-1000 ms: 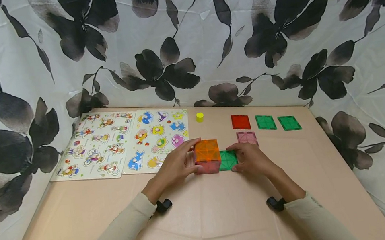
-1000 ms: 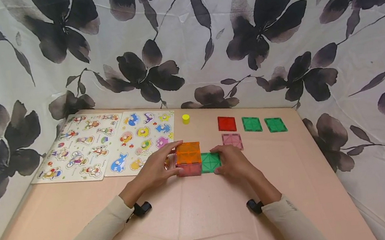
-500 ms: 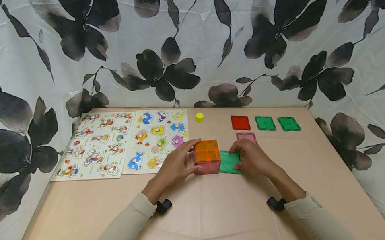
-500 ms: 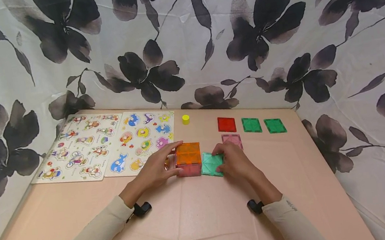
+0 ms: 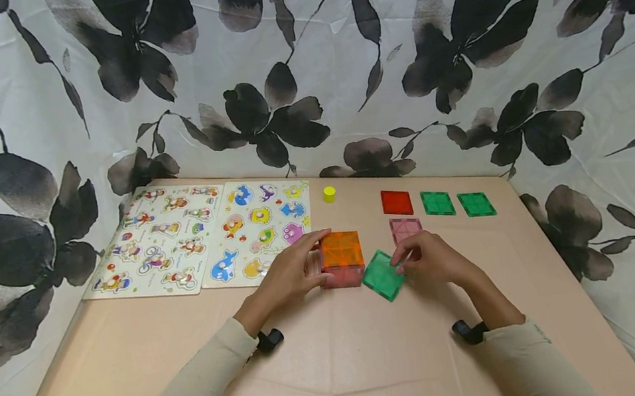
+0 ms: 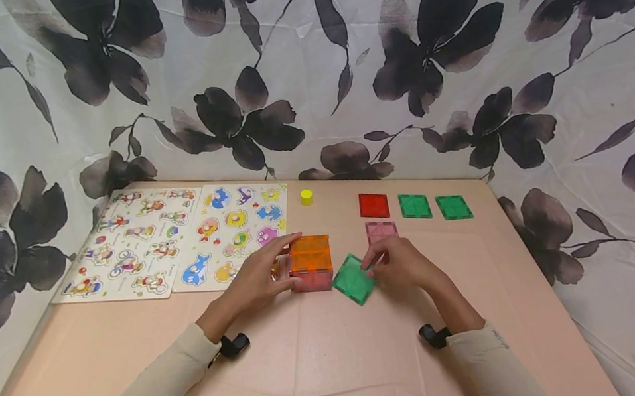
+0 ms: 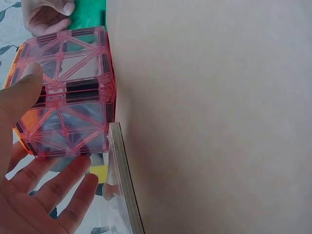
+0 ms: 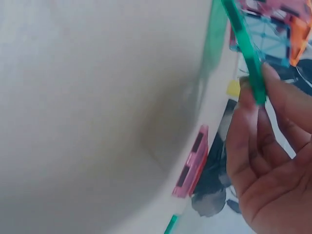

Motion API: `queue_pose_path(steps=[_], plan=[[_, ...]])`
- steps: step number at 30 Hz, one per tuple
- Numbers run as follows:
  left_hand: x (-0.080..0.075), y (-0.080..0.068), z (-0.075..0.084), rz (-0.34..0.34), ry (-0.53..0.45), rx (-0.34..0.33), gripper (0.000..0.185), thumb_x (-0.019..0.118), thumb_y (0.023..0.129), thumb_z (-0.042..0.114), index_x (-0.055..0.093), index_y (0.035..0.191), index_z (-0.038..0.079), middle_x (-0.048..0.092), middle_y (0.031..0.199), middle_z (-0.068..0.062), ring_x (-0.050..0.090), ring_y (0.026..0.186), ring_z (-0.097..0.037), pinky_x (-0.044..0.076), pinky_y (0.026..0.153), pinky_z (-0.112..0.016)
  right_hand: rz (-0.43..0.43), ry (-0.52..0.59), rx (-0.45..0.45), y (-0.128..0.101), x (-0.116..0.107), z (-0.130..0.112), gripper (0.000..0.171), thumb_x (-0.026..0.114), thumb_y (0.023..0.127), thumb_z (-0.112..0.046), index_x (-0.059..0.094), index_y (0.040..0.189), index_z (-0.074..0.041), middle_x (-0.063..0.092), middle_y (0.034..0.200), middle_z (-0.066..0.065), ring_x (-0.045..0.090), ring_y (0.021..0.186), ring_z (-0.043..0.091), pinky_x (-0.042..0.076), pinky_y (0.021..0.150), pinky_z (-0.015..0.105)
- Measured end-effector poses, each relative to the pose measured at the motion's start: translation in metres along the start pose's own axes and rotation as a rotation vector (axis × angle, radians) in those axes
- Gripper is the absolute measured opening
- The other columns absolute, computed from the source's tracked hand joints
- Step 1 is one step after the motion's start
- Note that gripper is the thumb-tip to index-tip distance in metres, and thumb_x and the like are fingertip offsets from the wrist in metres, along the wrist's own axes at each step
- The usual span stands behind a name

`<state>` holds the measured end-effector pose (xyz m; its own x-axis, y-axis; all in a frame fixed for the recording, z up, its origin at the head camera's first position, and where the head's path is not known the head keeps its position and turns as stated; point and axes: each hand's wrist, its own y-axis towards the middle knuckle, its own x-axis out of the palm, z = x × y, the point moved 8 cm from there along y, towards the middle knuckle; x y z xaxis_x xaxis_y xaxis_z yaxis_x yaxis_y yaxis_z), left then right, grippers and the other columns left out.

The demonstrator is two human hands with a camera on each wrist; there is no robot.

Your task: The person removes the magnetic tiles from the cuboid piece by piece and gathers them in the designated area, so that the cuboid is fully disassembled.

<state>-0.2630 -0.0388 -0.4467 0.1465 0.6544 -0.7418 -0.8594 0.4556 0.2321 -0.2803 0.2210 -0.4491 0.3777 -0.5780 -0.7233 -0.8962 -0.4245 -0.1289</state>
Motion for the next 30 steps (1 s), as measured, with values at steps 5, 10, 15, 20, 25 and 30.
queue_pose_path(steps=[5,10,15,20,25,30], plan=[[-0.001,0.000,0.001,0.003,0.005,0.010,0.085,0.082,0.082,0.035,0.038,0.153,0.026,0.047,0.152,0.005,0.050,0.134,-0.019,0.045,0.111,-0.045,0.029,0.102,0.049,-0.009,-0.012,0.011,0.009,0.076,0.087,-0.011,0.079,0.095,-0.014,0.073,0.093,0.002,0.059,0.082,0.025,0.054,0.066,0.027],[-0.001,0.000,0.002,0.001,0.003,0.005,0.084,0.082,0.082,0.035,0.038,0.153,0.026,0.047,0.152,0.005,0.050,0.135,-0.019,0.044,0.112,-0.045,0.074,0.251,0.134,-0.020,-0.022,0.028,0.015,0.077,0.087,-0.015,0.077,0.101,-0.010,0.071,0.108,0.012,0.071,0.085,0.029,0.061,0.074,0.029],[-0.001,0.000,0.003,-0.002,-0.005,-0.001,0.085,0.083,0.081,0.035,0.038,0.153,0.027,0.047,0.152,0.005,0.050,0.134,-0.019,0.044,0.112,-0.045,0.144,0.377,0.173,-0.031,-0.034,0.044,0.025,0.076,0.088,-0.015,0.075,0.109,-0.003,0.070,0.113,0.020,0.074,0.089,0.034,0.062,0.080,0.033],[-0.002,-0.001,0.002,0.003,-0.012,0.000,0.086,0.083,0.081,0.035,0.038,0.153,0.027,0.046,0.152,0.006,0.050,0.134,-0.018,0.045,0.111,-0.044,0.225,0.458,0.189,-0.039,-0.049,0.055,0.032,0.074,0.090,-0.015,0.071,0.117,0.001,0.069,0.119,0.019,0.073,0.094,0.035,0.061,0.083,0.032],[-0.002,-0.001,0.002,0.009,-0.017,0.010,0.086,0.083,0.081,0.034,0.038,0.153,0.027,0.047,0.152,0.006,0.051,0.134,-0.019,0.045,0.111,-0.045,0.286,0.490,0.202,-0.046,-0.064,0.065,0.034,0.070,0.093,-0.013,0.067,0.123,0.002,0.067,0.119,0.012,0.074,0.094,0.027,0.060,0.086,0.036],[-0.001,-0.001,0.001,0.003,-0.024,0.005,0.085,0.083,0.081,0.032,0.038,0.153,0.027,0.046,0.152,0.006,0.051,0.133,-0.019,0.045,0.111,-0.045,0.338,0.510,0.207,-0.050,-0.077,0.078,0.037,0.069,0.093,-0.011,0.064,0.127,0.004,0.068,0.114,0.006,0.075,0.092,0.022,0.059,0.085,0.036]])
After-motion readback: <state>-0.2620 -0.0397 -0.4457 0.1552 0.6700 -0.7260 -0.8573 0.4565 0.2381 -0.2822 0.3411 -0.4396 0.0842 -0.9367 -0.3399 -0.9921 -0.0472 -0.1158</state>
